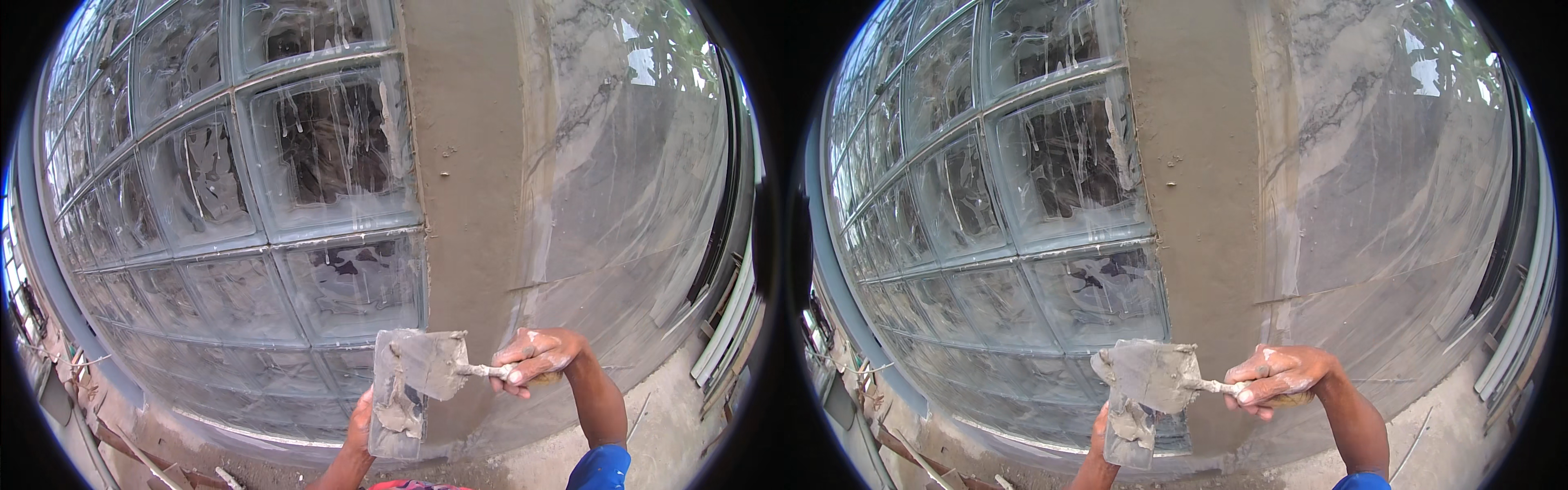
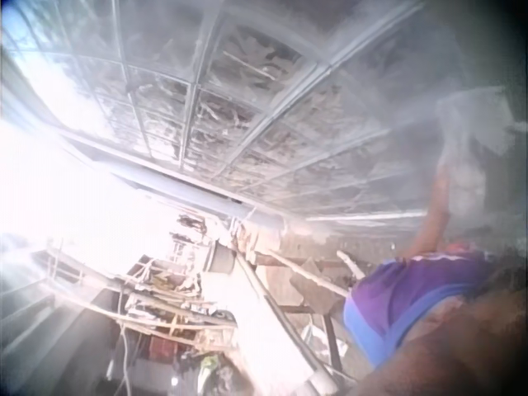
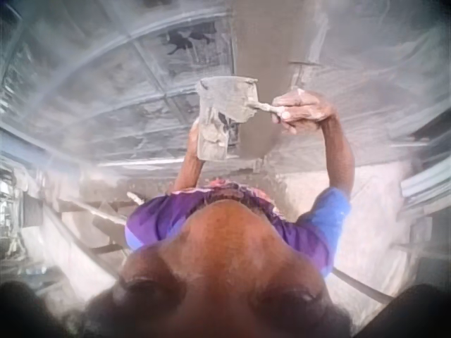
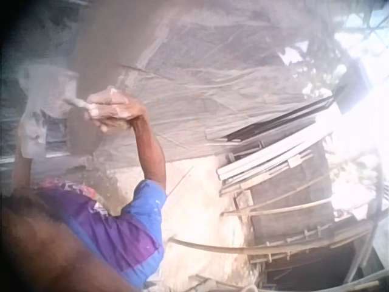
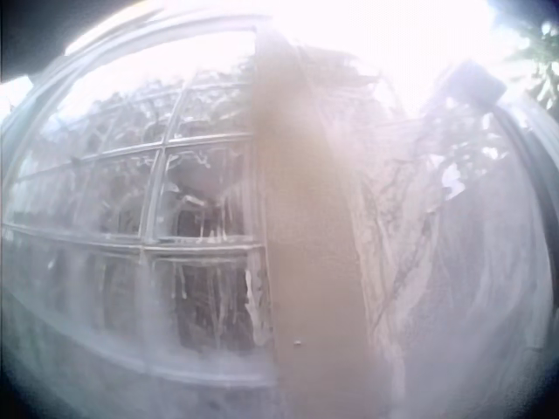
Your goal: The person applies plaster to the wall and edges of a glass block window using a trowel and a hawk.
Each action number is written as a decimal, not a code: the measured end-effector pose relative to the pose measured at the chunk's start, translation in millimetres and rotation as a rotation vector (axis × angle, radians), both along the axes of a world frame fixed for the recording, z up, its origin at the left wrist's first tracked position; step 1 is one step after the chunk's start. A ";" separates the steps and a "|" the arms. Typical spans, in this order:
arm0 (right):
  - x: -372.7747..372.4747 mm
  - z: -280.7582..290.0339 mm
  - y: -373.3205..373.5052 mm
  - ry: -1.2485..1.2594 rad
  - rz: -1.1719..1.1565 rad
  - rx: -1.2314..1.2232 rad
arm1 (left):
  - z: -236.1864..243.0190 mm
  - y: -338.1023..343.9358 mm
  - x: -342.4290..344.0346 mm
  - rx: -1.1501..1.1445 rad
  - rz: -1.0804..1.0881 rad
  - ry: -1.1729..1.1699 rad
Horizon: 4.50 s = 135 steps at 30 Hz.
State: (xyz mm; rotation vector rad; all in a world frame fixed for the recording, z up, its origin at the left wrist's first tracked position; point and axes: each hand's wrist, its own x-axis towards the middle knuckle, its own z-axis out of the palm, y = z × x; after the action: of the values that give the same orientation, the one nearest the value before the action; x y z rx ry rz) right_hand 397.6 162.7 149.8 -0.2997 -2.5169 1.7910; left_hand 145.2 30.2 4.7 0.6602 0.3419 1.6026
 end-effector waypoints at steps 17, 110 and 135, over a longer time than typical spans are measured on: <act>19.6 -77.8 -45.7 0.307 -0.629 0.294 | -20.6 -8.3 -3.3 -0.098 0.081 -0.286; -46.3 213.8 -80.6 -0.483 -0.263 2.625 | -36.9 13.1 -32.5 -0.049 0.192 0.106; -35.0 288.6 -79.8 -0.409 -0.379 2.631 | -64.7 16.4 -33.9 0.031 0.036 -0.071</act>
State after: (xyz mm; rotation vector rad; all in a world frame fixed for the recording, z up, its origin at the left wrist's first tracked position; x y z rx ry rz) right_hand 362.7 82.9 438.5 -0.6079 -2.1895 -2.0060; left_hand 111.4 46.6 -59.9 0.6223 0.2787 1.6642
